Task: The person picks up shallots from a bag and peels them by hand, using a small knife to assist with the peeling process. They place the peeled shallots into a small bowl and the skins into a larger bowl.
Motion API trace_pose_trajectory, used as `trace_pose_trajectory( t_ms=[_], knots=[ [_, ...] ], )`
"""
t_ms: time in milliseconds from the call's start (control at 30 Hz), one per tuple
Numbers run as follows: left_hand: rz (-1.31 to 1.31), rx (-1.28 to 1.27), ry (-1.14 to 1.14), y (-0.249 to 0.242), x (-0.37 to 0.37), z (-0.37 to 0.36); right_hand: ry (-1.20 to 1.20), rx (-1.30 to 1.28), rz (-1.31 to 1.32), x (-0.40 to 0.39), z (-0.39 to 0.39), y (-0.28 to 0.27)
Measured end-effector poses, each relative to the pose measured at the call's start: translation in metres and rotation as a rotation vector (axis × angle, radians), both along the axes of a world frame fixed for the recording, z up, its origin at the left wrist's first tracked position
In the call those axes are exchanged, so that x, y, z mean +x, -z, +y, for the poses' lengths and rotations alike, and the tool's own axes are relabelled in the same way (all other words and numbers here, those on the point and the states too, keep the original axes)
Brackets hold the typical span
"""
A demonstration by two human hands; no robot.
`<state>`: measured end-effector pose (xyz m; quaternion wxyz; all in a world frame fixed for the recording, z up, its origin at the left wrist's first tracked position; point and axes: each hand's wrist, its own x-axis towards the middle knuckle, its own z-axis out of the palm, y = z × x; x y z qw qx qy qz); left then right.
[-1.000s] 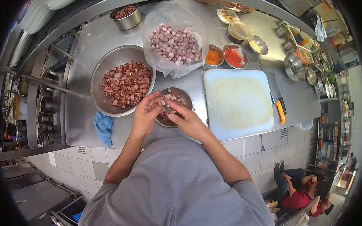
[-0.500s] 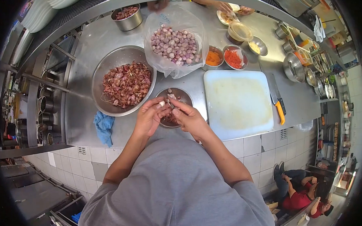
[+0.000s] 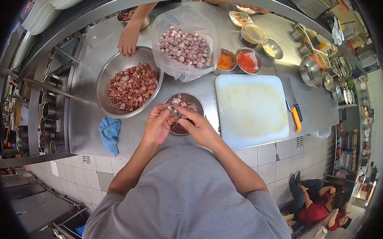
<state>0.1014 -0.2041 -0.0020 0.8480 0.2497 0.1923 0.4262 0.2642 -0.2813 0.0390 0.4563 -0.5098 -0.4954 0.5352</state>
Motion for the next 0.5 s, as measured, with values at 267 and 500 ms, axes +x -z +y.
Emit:
trace_pose_trajectory(
  t_ms=[267, 500],
  knots=[
    [0.075, -0.15, -0.005, -0.018, 0.002, 0.002, 0.133, -0.112, 0.015, 0.001, 0.0, -0.007],
    [0.039, -0.079, -0.009, -0.009, 0.003, -0.002, 0.008, 0.014, -0.106, -0.003, -0.001, -0.004]
  ],
)
